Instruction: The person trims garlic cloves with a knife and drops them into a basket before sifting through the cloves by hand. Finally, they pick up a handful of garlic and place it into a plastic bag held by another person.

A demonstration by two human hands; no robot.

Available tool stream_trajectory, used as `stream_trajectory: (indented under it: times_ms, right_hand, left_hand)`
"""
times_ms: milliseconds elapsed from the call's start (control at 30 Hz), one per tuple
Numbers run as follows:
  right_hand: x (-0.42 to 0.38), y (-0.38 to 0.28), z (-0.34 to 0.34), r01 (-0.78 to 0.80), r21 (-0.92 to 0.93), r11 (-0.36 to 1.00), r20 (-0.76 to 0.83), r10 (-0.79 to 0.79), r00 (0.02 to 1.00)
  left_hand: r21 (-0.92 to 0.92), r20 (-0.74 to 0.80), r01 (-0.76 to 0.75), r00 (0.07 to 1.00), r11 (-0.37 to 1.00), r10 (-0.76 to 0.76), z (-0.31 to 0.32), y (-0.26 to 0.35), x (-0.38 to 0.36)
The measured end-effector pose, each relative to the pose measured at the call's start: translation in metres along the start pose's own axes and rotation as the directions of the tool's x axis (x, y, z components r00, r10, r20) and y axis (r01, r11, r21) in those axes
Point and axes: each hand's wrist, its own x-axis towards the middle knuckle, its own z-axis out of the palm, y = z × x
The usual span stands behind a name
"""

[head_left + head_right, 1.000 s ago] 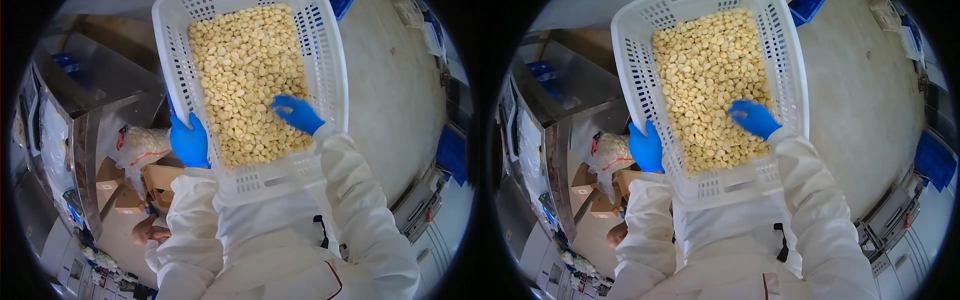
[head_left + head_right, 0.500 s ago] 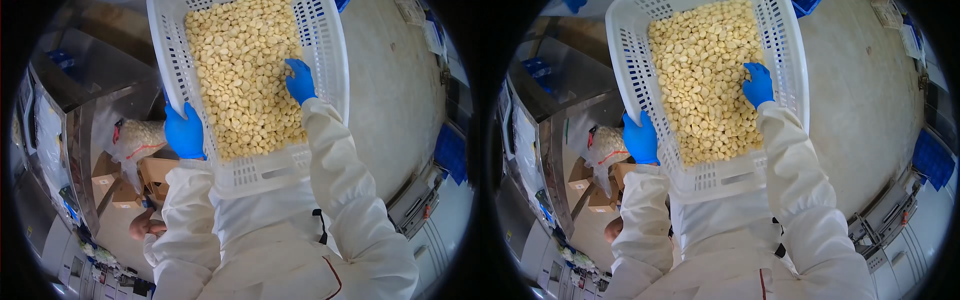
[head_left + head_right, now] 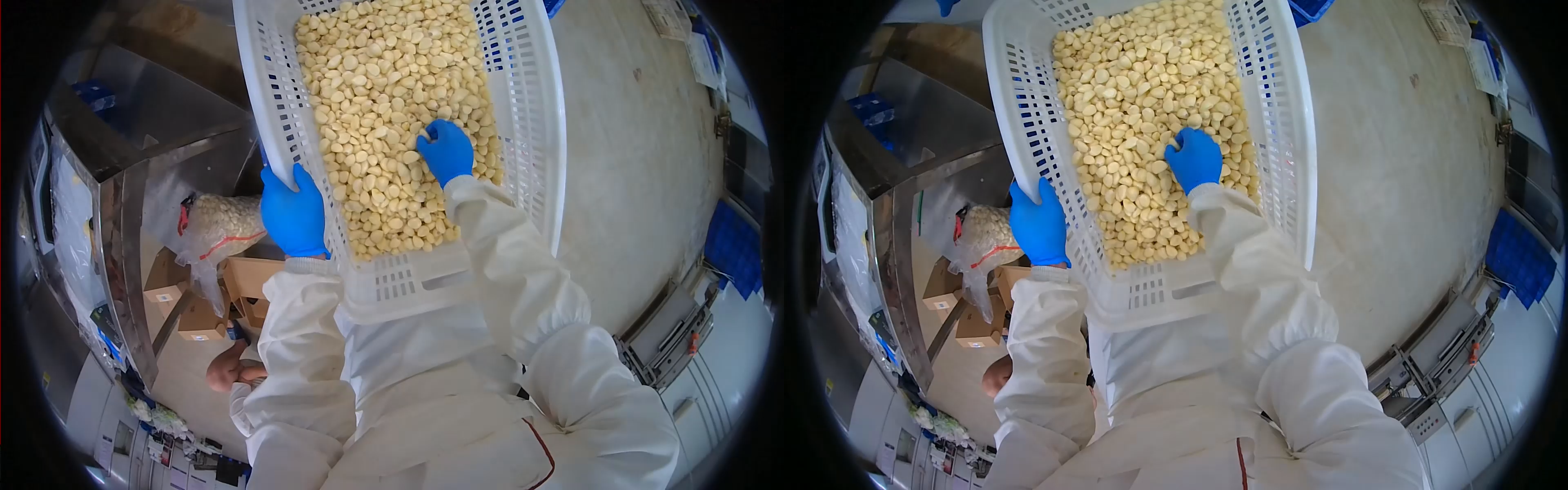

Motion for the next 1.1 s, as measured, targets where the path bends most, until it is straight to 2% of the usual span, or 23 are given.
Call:
stream_trajectory:
  times_ms: [33,100,133,167,200,267,300,333,433,500,567,600,667,733,767,800,833,867,900,1033,1100]
  right_hand:
    - [-0.006,-0.002,-0.003,-0.037,0.038,0.999,0.047,0.035,0.998]
    - [-0.024,-0.004,-0.020,-0.133,0.135,0.982,0.256,0.095,0.962]
    - [-0.034,-0.003,-0.029,-0.185,0.175,0.967,0.358,0.113,0.927]
    - [-0.045,-0.002,-0.036,-0.209,0.237,0.949,0.372,0.110,0.922]
    - [-0.057,0.001,-0.041,-0.232,0.298,0.926,0.383,0.106,0.917]
    - [-0.075,0.004,-0.053,-0.280,0.435,0.856,0.377,0.109,0.920]
    - [-0.081,0.004,-0.058,-0.301,0.513,0.804,0.358,0.118,0.926]
    - [-0.081,0.002,-0.063,-0.315,0.587,0.746,0.338,0.128,0.932]
    - [-0.062,-0.008,-0.085,-0.483,0.686,0.544,0.441,0.217,0.871]
    - [-0.060,-0.022,-0.094,-0.511,0.690,0.513,0.540,0.105,0.835]
    - [-0.069,-0.033,-0.089,-0.503,0.696,0.513,0.599,-0.028,0.800]
    - [-0.076,-0.033,-0.086,-0.517,0.700,0.493,0.634,-0.095,0.768]
    - [-0.075,-0.032,-0.092,-0.551,0.620,0.558,0.710,-0.100,0.697]
    - [-0.064,-0.033,-0.103,-0.575,0.484,0.660,0.786,-0.040,0.616]
    - [-0.049,-0.019,-0.096,-0.457,0.493,0.740,0.701,-0.026,0.713]
    - [-0.032,-0.003,-0.085,-0.335,0.479,0.811,0.603,-0.027,0.797]
    - [-0.015,0.003,-0.079,-0.071,0.200,0.977,0.316,0.004,0.949]
    - [0.008,0.018,-0.067,0.098,-0.019,0.995,0.109,-0.095,0.989]
    - [0.031,0.032,-0.063,0.390,-0.072,0.918,-0.018,-0.392,0.920]
    - [0.077,0.026,-0.054,0.532,-0.264,0.804,0.197,-0.495,0.846]
    - [0.088,0.025,-0.049,0.564,-0.391,0.728,0.241,-0.510,0.826]
  left_hand:
    - [-0.020,0.036,0.037,0.999,0.999,-0.037,0.000,0.000,0.000]
    - [-0.052,0.105,0.116,0.988,0.992,-0.110,-0.003,0.001,0.000]
    - [-0.058,0.047,0.058,0.997,0.997,-0.056,-0.004,0.003,0.001]
    - [-0.061,-0.011,-0.001,1.000,0.998,0.000,-0.005,0.005,0.002]
    - [-0.063,-0.070,-0.061,0.996,0.996,0.057,-0.007,0.008,0.002]
    - [0.092,-0.141,-0.227,0.961,0.970,0.238,-0.019,0.011,0.000]
    - [0.172,-0.167,-0.304,0.929,0.937,0.332,-0.024,0.014,-0.001]
    - [0.166,-0.141,-0.372,0.908,0.913,0.396,-0.031,0.017,-0.008]
    - [-0.225,0.101,-0.426,0.884,0.876,0.456,-0.022,0.018,-0.044]
    - [-0.512,0.303,-0.165,0.884,0.843,0.357,-0.019,0.044,-0.070]
    - [-0.692,0.483,0.225,0.850,0.686,0.209,-0.007,0.060,-0.091]
    - [-0.695,0.465,0.183,0.852,0.696,0.240,0.001,0.056,-0.097]
    - [-0.698,0.426,0.096,0.852,0.709,0.304,0.018,0.046,-0.106]
    - [-0.683,0.571,0.355,0.805,0.639,0.162,0.020,0.040,-0.103]
    - [-0.656,0.639,0.475,0.763,0.587,0.097,0.019,0.035,-0.100]
    - [-0.604,0.676,0.520,0.735,0.604,0.042,0.015,0.032,-0.094]
    - [-0.606,0.678,0.541,0.735,0.583,0.024,0.008,0.031,-0.090]
    - [-0.608,0.681,0.560,0.733,0.563,0.007,0.002,0.030,-0.086]
    - [-0.611,0.682,0.576,0.731,0.543,-0.008,-0.003,0.028,-0.083]
    - [-0.567,0.719,0.570,0.695,0.594,0.019,-0.016,0.021,-0.093]
    - [-0.587,0.724,0.590,0.689,0.555,0.033,-0.016,0.016,-0.104]
